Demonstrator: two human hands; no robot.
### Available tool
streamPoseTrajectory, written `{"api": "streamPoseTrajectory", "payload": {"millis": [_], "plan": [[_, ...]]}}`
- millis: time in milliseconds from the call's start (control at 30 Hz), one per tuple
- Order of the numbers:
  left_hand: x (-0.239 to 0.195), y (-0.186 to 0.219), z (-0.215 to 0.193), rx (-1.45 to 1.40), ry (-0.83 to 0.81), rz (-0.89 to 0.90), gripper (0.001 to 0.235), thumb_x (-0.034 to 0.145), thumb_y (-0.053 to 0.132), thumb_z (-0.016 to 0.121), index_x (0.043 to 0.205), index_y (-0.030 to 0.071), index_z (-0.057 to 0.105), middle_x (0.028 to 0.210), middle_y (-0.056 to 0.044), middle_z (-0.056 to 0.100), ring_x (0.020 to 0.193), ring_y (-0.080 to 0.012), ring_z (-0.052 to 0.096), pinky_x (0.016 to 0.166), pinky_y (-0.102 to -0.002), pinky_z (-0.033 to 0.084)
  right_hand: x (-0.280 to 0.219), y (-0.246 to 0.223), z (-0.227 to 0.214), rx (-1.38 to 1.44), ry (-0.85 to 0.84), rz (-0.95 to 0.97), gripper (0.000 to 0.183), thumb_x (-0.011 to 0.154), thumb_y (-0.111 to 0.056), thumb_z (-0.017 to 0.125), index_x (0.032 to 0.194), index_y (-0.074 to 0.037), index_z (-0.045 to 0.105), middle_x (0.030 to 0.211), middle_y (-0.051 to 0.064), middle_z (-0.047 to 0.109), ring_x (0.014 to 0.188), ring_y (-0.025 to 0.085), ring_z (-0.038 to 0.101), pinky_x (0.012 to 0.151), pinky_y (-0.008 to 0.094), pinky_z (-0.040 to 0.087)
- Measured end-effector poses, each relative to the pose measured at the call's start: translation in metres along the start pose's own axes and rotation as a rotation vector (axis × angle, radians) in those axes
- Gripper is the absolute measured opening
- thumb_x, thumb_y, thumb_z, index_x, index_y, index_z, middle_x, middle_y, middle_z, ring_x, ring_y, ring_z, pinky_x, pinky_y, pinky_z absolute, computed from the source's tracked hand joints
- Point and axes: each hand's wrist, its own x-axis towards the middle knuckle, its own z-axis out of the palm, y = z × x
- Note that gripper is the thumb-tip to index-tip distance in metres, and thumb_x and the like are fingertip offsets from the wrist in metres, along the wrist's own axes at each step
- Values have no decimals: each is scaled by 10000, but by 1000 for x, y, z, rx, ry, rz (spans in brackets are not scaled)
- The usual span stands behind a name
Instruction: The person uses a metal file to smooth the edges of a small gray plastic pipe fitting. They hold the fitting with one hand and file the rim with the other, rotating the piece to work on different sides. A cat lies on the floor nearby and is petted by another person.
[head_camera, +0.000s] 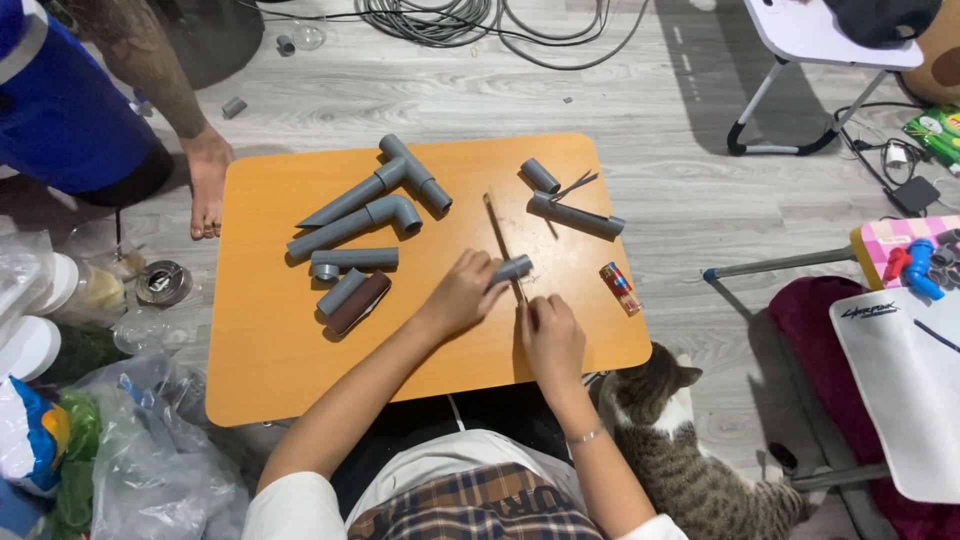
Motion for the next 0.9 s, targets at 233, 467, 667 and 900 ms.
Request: {"api": "streamPoseTrajectory", "payload": {"millis": [233,467,667,900], "plan": [[2,-13,0,72,80,-62,346,910,322,644,1077,19,641,842,-93,519,865,-283,561,833,-374,495,2,-9,-1,5,-9,19,185,918,-257,645,798,-117,633,691,34,549,716,246,668,565,352,563],[2,-17,3,40,105,-27,332,916,317,650,1063,20,642,829,-99,522,841,-289,558,809,-372,499,-11,-3,-16,5,-41,49,208,938,-268,643,773,-141,637,637,-7,524,643,176,647,530,280,551],[5,-6,-4,39,77,7,343,938,314,625,1096,10,647,840,-94,527,841,-264,559,810,-356,496,14,-9,-7,63,-9,23,192,930,-253,650,805,-108,641,669,35,543,682,238,660,547,338,556],[5,-11,-7,54,128,-117,325,907,310,656,1087,40,643,833,-74,505,848,-268,553,797,-375,498,-25,-3,-22,33,-96,48,188,934,-247,646,795,-120,648,643,9,536,646,187,653,530,278,543]]}}
